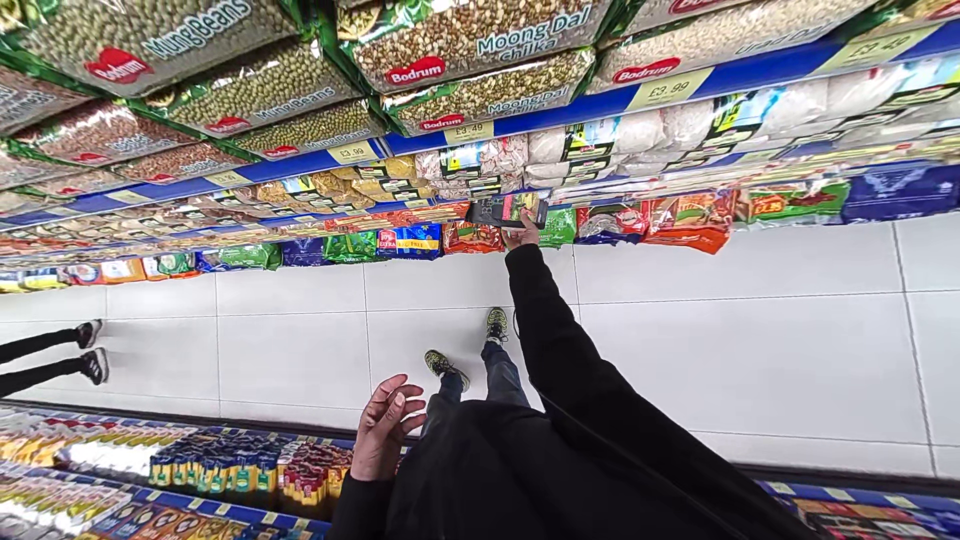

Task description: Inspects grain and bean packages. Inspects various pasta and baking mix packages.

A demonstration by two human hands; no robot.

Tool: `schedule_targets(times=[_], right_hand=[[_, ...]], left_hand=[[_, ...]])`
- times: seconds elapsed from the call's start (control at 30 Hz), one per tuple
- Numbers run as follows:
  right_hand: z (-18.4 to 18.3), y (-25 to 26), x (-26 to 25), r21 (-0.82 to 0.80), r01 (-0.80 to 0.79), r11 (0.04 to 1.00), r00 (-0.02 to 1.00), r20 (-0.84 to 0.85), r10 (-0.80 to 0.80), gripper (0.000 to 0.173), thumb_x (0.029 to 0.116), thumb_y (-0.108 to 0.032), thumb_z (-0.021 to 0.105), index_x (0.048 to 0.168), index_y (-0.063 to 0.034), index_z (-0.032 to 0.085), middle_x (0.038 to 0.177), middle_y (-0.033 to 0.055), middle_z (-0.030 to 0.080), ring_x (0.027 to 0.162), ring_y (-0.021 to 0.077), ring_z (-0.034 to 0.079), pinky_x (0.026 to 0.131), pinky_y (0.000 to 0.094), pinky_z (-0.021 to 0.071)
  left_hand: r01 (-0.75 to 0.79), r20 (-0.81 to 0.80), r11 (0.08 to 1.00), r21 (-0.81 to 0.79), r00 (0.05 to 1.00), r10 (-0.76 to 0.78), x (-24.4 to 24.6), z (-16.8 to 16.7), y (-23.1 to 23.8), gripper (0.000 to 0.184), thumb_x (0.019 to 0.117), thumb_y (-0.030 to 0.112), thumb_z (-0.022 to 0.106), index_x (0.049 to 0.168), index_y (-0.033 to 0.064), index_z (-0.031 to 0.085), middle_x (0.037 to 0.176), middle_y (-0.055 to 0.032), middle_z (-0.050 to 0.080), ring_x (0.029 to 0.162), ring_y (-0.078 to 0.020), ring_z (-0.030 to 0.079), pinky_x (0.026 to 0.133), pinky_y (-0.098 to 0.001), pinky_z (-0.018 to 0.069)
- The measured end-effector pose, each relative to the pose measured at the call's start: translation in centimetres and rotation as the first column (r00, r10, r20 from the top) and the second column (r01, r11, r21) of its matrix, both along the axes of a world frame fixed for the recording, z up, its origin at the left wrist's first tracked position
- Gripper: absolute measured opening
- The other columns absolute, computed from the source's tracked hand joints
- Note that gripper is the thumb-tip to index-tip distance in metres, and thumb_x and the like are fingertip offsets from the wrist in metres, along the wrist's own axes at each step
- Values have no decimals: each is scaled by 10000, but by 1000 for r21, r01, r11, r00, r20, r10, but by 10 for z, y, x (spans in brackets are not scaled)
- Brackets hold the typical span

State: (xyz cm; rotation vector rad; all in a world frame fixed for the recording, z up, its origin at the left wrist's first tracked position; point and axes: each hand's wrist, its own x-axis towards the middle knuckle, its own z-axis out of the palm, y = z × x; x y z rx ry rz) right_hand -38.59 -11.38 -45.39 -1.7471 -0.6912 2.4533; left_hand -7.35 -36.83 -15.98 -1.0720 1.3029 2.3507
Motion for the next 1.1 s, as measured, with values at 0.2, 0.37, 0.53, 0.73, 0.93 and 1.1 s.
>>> schedule_targets(times=[0.2,0.37,0.53,0.73,0.93,1.1], right_hand=[[-4,-9,1,32,11,999,1000,17,-12,658,880,-180,791,1429,-51,451,1318,199,564,1093,275,624,864,400,573],[-28,-10,14,-22,34,999,994,-101,-36,526,975,-207,654,1434,-75,434,1328,189,561,1109,285,612,859,445,560],[-30,-11,31,-48,40,998,982,-180,-48,487,1011,-187,600,1449,-86,412,1348,179,561,1138,282,613,888,451,558],[-30,2,54,-18,-29,999,975,-220,24,505,1022,-191,598,1477,-135,387,1339,155,573,1117,254,627,874,436,563],[-30,10,78,-73,-25,997,966,-260,5,460,1041,-206,569,1461,-117,402,1320,172,589,1130,284,639,888,472,574],[-27,17,99,-93,-31,995,959,-282,4,418,1057,-236,538,1440,-112,425,1298,171,611,1114,290,657,872,472,589]], left_hand=[[16,7,1000,16,1000,-16,3,0,0,415,868,217,819,1239,80,690,1082,-201,734,879,-283,757,748,-406,645],[-11,6,1000,20,1000,11,8,-1,0,435,860,224,827,1240,70,684,1083,-204,733,872,-288,757,743,-407,645],[-23,11,1000,15,1000,22,17,-5,-3,438,863,224,824,1246,73,677,1076,-199,736,876,-285,757,749,-405,643],[-12,9,1000,16,1000,12,26,-8,-5,439,869,228,817,1255,79,671,1083,-197,733,877,-284,755,747,-402,642],[5,26,1000,19,1000,-6,31,-13,-4,442,861,235,825,1251,88,676,1083,-192,736,889,-280,755,733,-397,642],[45,22,999,27,999,-46,40,-20,-6,461,875,249,812,1276,79,660,1101,-201,728,900,-298,752,740,-417,644]])
